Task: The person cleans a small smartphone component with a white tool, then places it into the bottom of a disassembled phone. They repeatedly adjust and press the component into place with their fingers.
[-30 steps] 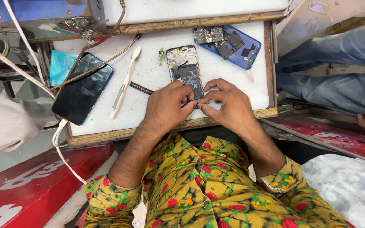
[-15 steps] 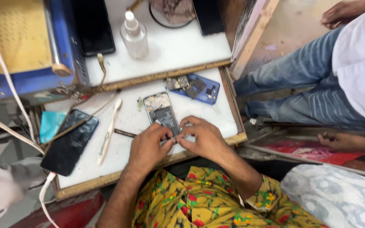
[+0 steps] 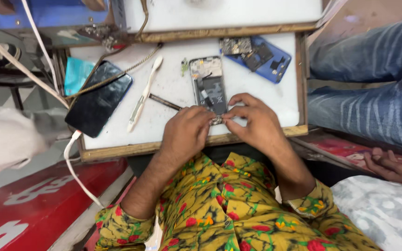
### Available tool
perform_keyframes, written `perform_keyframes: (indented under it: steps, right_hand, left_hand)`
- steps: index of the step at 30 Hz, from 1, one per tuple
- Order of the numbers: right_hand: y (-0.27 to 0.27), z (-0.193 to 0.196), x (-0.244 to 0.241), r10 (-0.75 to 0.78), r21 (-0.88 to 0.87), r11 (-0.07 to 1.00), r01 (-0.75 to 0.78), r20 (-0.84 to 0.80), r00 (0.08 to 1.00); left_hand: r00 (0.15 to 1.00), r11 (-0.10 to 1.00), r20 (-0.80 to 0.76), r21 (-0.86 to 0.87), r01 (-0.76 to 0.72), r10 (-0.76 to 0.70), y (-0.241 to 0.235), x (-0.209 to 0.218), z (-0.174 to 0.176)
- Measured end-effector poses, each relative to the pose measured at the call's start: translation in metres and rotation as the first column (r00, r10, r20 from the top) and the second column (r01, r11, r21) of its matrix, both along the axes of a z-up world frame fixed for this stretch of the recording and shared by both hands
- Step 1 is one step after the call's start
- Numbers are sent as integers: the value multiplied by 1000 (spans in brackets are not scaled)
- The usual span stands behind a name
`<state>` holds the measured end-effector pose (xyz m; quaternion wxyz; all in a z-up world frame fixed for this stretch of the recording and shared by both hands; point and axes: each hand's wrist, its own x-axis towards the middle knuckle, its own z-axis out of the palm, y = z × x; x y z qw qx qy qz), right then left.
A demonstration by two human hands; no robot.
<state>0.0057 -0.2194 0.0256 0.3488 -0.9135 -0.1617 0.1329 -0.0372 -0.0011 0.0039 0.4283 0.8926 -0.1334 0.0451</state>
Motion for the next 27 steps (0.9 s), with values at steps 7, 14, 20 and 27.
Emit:
perform_keyframes:
  steps: [7, 14, 20, 27]
  right_hand:
    - [1, 1, 1, 46, -18, 999, -44, 130, 990]
    - [-1, -2, 0, 44, -14, 999, -43, 157, 987]
    - [-1, -2, 0, 38, -19, 999, -35, 143, 989]
    - [0, -1, 2, 40, -8, 999, -39, 151, 988]
  left_hand:
    - [991, 983, 124, 182, 18, -41, -11, -21, 0]
    - [991, 976, 117, 213, 42, -68, -11, -21, -5]
    - [996, 977, 52, 203, 60, -72, -9, -19, -3]
    - [998, 991, 34, 127, 49, -53, -7, -17, 3]
